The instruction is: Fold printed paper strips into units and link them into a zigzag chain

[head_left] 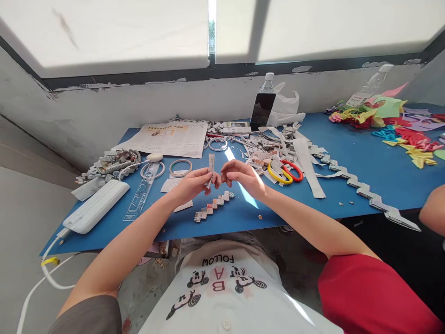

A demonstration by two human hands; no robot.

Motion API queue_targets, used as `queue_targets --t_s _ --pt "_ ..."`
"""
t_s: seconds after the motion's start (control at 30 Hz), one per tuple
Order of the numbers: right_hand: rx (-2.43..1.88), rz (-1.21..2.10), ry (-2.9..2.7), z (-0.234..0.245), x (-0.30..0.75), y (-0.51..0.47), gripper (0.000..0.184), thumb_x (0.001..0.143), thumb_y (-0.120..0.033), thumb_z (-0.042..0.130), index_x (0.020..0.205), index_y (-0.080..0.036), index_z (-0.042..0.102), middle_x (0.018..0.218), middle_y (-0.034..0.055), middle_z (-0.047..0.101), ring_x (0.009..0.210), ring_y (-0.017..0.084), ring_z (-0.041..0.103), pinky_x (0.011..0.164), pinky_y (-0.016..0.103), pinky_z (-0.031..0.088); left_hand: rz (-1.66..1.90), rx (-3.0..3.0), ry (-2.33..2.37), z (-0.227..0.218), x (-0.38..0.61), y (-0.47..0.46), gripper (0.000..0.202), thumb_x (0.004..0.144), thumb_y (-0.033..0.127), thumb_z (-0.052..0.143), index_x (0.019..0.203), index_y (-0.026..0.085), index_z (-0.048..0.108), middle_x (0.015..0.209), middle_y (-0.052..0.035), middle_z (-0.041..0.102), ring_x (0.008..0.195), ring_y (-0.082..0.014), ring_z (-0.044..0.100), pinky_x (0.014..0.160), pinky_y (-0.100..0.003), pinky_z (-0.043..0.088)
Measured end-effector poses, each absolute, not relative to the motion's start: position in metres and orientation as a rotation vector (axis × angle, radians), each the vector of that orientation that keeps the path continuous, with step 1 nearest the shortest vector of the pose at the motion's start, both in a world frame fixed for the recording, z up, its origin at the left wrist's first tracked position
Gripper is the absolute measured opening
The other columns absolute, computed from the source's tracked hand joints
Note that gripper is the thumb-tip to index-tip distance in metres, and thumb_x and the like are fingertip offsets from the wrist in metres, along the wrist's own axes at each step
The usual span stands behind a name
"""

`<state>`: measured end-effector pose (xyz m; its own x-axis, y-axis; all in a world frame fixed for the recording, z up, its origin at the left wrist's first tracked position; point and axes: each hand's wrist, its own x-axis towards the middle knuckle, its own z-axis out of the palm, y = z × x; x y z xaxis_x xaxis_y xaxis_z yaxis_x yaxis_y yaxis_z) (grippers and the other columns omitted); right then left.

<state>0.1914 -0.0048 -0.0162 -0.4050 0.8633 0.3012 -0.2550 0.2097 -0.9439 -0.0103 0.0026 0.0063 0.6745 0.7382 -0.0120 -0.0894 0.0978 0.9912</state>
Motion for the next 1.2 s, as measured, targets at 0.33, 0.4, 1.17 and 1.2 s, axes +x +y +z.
queue_targets --t_s 0.33,0.4,1.17,1.2 --pt "-0.411 1.627 -1.688 -0.016 0.195 -0.004 0.032 0.077 -0.047 0.072 0.086 -0.017 0.064 0.065 -0.0013 0.055 0.055 0.009 0.047 0.051 0.024 0.039 0.298 1.414 0.669 0.010 -0.014 0.002 0.042 0.079 0.050 0.068 0.062 0.017 0.048 0.052 0.0055 0.031 0.045 -0.0061 0.030 0.043 -0.023 0.024" --pt "-0.418 1.610 -1.708 -0.017 0.195 -0.004 0.036 0.077 -0.052 0.070 0.079 -0.017 0.063 0.064 -0.0010 0.055 0.055 0.009 0.046 0.050 0.025 0.040 0.310 1.443 0.684 0.011 -0.014 0.002 0.041 0.078 0.050 0.068 0.063 0.017 0.050 0.051 0.0047 0.037 0.045 -0.0068 0.034 0.043 -0.023 0.027" --pt "-0.689 1.706 -2.011 -0.008 0.210 0.002 0.026 0.083 -0.040 0.064 0.079 -0.014 0.063 0.072 0.0012 0.064 0.064 0.012 0.060 0.063 0.027 0.051 0.411 1.652 0.904 0.012 -0.008 0.001 0.027 0.077 0.047 0.065 0.071 0.021 0.066 0.061 0.0011 0.062 0.056 -0.0124 0.056 0.051 -0.022 0.040" --pt "-0.697 1.685 -2.025 -0.008 0.209 0.001 0.027 0.084 -0.041 0.064 0.078 -0.015 0.063 0.071 0.0013 0.064 0.064 0.012 0.059 0.062 0.027 0.051 0.410 1.654 0.904 0.012 -0.008 0.001 0.027 0.076 0.048 0.065 0.072 0.021 0.066 0.061 0.0012 0.062 0.056 -0.0125 0.056 0.051 -0.023 0.040"
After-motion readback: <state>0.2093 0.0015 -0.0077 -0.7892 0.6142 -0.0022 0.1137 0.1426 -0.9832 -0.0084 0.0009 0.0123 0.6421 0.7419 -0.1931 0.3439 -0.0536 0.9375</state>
